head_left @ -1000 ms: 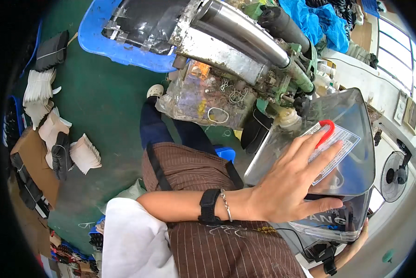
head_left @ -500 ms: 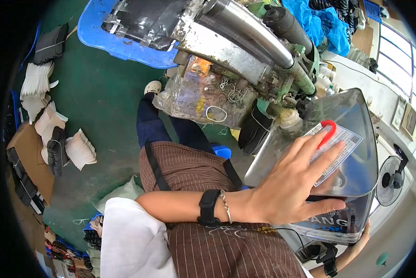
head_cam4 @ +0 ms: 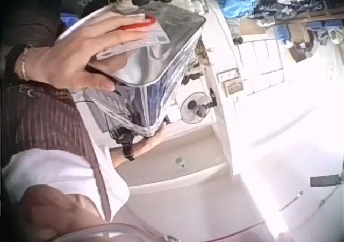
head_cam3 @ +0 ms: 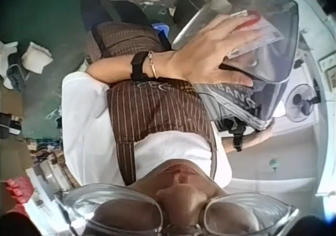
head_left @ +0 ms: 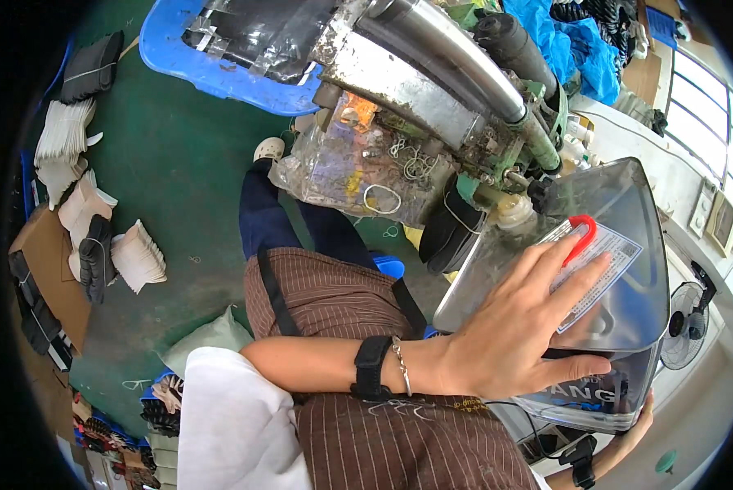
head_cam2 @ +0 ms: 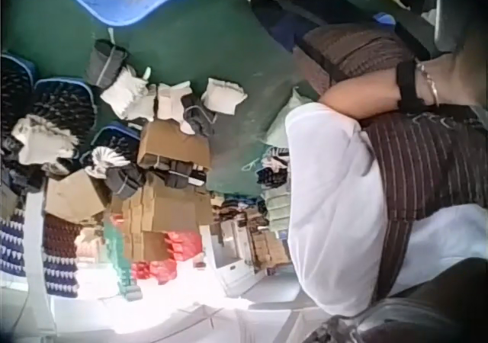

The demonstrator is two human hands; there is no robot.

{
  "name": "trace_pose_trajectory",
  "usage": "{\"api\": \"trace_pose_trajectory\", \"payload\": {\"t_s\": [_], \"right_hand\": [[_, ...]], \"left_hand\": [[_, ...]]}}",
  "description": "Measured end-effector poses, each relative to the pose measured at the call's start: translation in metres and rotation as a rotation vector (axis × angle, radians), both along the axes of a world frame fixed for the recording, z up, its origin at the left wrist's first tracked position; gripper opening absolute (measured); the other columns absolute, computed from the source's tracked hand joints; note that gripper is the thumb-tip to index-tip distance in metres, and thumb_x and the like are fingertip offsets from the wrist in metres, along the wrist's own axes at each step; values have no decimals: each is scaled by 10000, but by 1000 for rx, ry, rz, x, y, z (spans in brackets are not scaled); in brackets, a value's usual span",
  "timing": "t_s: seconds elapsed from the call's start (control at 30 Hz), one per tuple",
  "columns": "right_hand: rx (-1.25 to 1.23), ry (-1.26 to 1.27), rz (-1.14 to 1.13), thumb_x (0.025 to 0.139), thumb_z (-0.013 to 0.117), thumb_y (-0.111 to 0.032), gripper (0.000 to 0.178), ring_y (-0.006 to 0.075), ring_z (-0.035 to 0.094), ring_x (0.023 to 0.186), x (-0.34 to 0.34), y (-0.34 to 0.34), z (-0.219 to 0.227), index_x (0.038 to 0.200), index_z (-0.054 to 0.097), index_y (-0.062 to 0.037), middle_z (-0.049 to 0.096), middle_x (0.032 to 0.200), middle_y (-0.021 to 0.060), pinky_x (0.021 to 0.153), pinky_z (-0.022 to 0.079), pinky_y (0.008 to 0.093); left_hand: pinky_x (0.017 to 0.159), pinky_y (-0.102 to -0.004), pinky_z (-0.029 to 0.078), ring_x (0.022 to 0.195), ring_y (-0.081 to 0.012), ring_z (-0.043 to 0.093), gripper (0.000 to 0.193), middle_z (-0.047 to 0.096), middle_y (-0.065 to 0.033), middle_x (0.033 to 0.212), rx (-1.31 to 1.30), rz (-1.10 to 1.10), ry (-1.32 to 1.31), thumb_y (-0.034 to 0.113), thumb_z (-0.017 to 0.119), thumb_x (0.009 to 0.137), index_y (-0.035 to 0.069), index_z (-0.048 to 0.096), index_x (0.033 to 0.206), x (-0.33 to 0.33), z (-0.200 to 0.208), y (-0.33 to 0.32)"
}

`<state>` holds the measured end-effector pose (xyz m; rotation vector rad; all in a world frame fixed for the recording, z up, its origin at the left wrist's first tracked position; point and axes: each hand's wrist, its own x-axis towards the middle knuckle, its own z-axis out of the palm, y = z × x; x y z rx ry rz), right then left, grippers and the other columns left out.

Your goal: The person gathers bundles of shoe insoles, pours liquid from a metal container into a machine, and then feeds the insoles through the machine's rollers one by one.

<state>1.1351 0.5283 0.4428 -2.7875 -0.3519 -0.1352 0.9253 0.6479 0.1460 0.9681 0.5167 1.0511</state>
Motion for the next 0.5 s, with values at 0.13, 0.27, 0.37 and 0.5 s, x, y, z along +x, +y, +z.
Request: {"api": "trace_pose_trajectory", "payload": {"t_s": [0.13, 0.27, 0.37, 0.5], "right_hand": [[12, -22, 1, 906, 519, -459, 555, 254, 683, 766, -6, 8, -7, 1091, 579, 61, 665, 942, 188, 656, 581, 349], [28, -53, 1, 906, 519, -458, 555, 254, 681, 765, -11, 13, -13, 1093, 577, 61, 664, 948, 188, 660, 580, 352], [42, -75, 2, 906, 518, -457, 555, 253, 679, 765, -12, 14, -15, 1095, 576, 61, 663, 952, 188, 663, 579, 354], [14, -113, 12, 908, 524, -330, 535, 329, 569, 1082, 22, -4, 8, 1231, 558, 95, 584, 1199, 238, 931, 435, 417]], "left_hand": [[1037, -500, 320, 1235, -470, 375, 908, 328, -332, 1398, -3, 9, -5, 593, 629, 806, 3, 343, 1435, 1, -1, -2], [1033, -501, 323, 1226, -468, 381, 912, 332, -332, 1394, -2, 21, 0, 597, 628, 805, 3, 342, 1436, 3, -1, -3], [1029, -502, 326, 1221, -469, 384, 916, 335, -332, 1390, -10, 19, -2, 600, 631, 801, 2, 345, 1434, 3, 0, -4], [1026, -502, 328, 1218, -467, 386, 921, 335, -333, 1390, -23, 32, -9, 602, 631, 800, -3, 344, 1433, 3, -4, -4]]}}
